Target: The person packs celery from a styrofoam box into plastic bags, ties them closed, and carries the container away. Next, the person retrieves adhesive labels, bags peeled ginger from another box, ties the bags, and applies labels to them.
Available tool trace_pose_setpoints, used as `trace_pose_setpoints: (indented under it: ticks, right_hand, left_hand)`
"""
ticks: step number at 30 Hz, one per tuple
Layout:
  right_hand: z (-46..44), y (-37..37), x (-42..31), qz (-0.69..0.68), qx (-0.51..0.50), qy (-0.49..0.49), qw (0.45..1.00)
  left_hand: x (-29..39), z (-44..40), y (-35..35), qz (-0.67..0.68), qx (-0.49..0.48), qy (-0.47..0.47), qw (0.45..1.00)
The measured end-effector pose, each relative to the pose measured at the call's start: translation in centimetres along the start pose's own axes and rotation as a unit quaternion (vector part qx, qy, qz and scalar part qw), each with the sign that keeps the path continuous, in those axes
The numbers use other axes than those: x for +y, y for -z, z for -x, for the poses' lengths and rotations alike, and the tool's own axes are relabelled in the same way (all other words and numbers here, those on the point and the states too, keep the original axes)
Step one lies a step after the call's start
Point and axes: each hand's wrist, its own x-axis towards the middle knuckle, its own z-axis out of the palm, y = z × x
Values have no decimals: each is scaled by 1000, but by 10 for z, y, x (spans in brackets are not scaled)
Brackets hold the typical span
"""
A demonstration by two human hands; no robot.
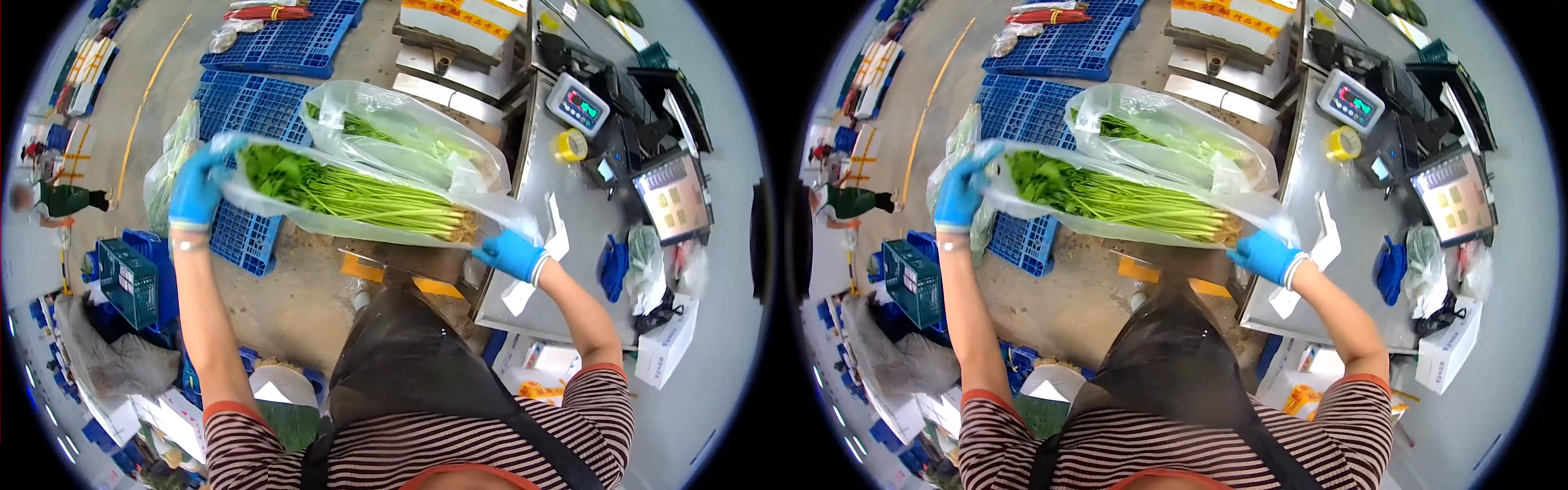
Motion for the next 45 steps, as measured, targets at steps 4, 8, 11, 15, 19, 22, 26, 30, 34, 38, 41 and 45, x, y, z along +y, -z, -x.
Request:
trace_pose_setpoints:
  ticks: [4,8,11,15,19,22,26,30,34,38,41,45]
  right_hand:
    - [-24,-29,14,21,81,41,996]
    - [-44,-79,14,45,48,-8,998]
    - [-33,-103,-19,71,128,-40,988]
    - [22,-84,-105,95,245,-14,965]
    - [92,-90,-198,-66,338,8,939]
    - [136,-146,-233,-142,297,-110,938]
    - [198,-198,-269,-207,275,-243,907]
    - [249,-235,-287,-235,284,-311,876]
    - [297,-249,-291,-224,353,-339,843]
    - [352,-278,-286,-234,388,-363,814]
    - [414,-299,-287,-272,417,-401,769]
    - [520,-382,-283,-347,517,-571,535]
  left_hand:
    - [-75,31,-20,265,36,258,928]
    - [-65,47,-35,307,34,231,923]
    - [-78,56,-36,320,0,187,929]
    - [-47,81,-40,395,-10,180,901]
    - [-91,107,-32,431,-3,178,884]
    - [-106,126,-31,447,12,176,877]
    - [-81,147,-16,291,71,239,924]
    - [-124,132,-17,-7,199,108,974]
    - [33,170,-80,-52,251,-41,966]
    - [138,220,-203,108,65,-159,979]
    - [229,299,-311,159,-147,-208,954]
    - [345,430,-425,179,-486,-189,834]
